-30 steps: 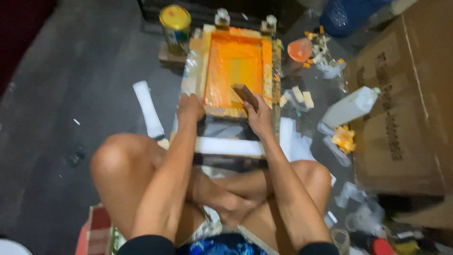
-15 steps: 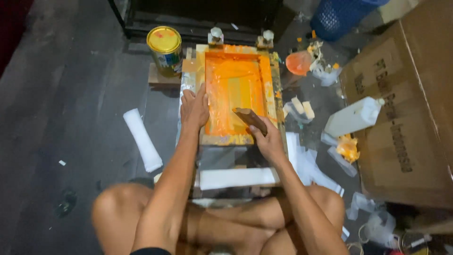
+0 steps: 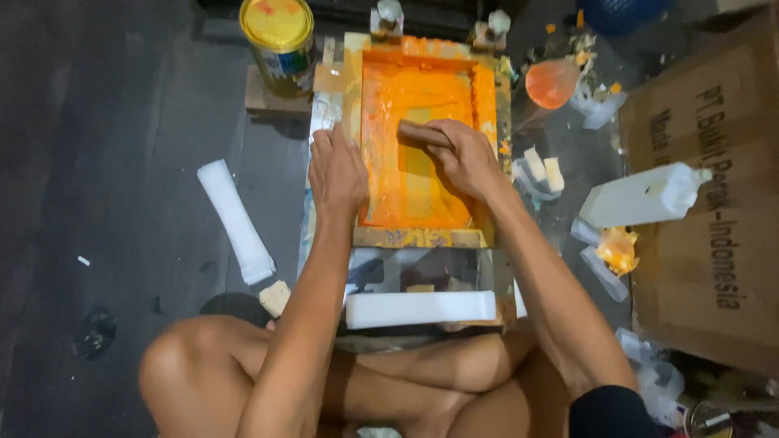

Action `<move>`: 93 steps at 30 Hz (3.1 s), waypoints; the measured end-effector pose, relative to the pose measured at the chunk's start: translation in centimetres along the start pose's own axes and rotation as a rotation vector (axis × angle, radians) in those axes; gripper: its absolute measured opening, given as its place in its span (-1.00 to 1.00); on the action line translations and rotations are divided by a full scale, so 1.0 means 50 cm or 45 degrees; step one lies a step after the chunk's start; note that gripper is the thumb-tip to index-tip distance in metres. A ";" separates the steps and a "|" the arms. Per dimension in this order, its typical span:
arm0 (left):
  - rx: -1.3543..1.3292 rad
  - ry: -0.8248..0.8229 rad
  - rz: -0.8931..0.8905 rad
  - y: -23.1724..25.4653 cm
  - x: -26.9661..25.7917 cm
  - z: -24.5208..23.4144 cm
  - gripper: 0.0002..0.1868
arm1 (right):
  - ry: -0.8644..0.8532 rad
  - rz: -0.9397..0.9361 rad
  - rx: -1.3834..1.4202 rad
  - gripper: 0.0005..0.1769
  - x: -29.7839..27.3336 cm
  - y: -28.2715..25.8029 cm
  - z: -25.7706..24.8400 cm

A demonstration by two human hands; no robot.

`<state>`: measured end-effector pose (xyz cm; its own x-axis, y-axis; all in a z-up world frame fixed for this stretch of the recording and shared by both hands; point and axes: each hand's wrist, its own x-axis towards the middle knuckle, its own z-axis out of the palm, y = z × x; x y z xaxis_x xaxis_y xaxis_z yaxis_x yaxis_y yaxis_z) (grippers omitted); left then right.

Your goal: The person sits cross-legged on the floor and uses a squeegee to spread orange ink across a screen printing frame. They repeatedly pull the ink across the mesh and then lift the frame to reveal the printed white material underneath.

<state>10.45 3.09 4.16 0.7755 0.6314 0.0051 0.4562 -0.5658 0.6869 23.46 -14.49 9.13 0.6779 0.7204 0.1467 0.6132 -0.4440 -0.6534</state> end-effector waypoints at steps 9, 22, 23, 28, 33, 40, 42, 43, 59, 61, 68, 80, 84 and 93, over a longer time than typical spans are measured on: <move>-0.004 0.062 0.085 -0.033 0.001 0.022 -0.52 | -0.285 -0.054 0.036 -0.55 -0.215 -0.076 -0.034; 0.025 0.130 0.068 -0.040 -0.046 0.032 -0.57 | -0.461 0.058 -0.067 -0.67 -0.191 -0.125 -0.070; 0.021 0.116 0.050 -0.041 -0.042 0.032 -0.57 | -0.398 0.050 -0.003 -0.67 -0.173 -0.134 -0.072; 0.021 0.087 0.011 -0.030 -0.042 0.025 -0.58 | -0.022 -0.099 -0.077 -0.73 -0.054 -0.043 -0.035; 0.011 0.034 -0.042 -0.015 -0.044 0.010 -0.53 | 0.043 -0.105 -0.225 -0.68 0.037 0.063 0.013; 0.050 0.125 0.087 -0.053 -0.020 0.043 -0.58 | -0.012 -0.250 -0.125 -0.75 -0.085 0.005 0.019; 0.092 0.211 0.148 -0.074 -0.015 0.070 -0.62 | -0.021 -0.259 -0.055 -0.86 -0.159 -0.001 0.019; 0.091 0.182 0.136 -0.078 -0.008 0.074 -0.62 | -0.036 -0.232 -0.052 -0.86 -0.185 0.012 0.027; 0.120 0.317 0.386 -0.033 -0.091 0.020 -0.44 | 0.501 0.216 0.446 -0.64 -0.310 -0.046 0.041; 0.086 0.295 0.193 -0.050 -0.066 0.038 -0.35 | 0.511 0.318 0.493 -0.65 -0.295 -0.062 0.038; 0.208 0.044 0.053 -0.079 -0.036 0.083 -0.43 | 0.574 0.012 0.599 -0.62 -0.173 0.042 0.040; 0.086 -0.070 -0.109 -0.022 -0.058 0.008 -0.48 | 0.128 -0.038 -0.257 -0.57 -0.015 0.032 0.039; 0.075 -0.034 -0.067 -0.036 -0.049 0.023 -0.48 | -0.006 -0.083 -0.276 -0.67 -0.076 -0.021 0.018; 0.048 0.052 0.023 -0.039 -0.058 0.024 -0.52 | -0.176 -0.200 -0.122 -0.76 -0.232 -0.089 -0.034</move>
<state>7.85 1.72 1.93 0.7656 0.6416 0.0470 0.4593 -0.5962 0.6585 13.58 -21.80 11.60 0.5131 0.8479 0.1334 0.7469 -0.3645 -0.5561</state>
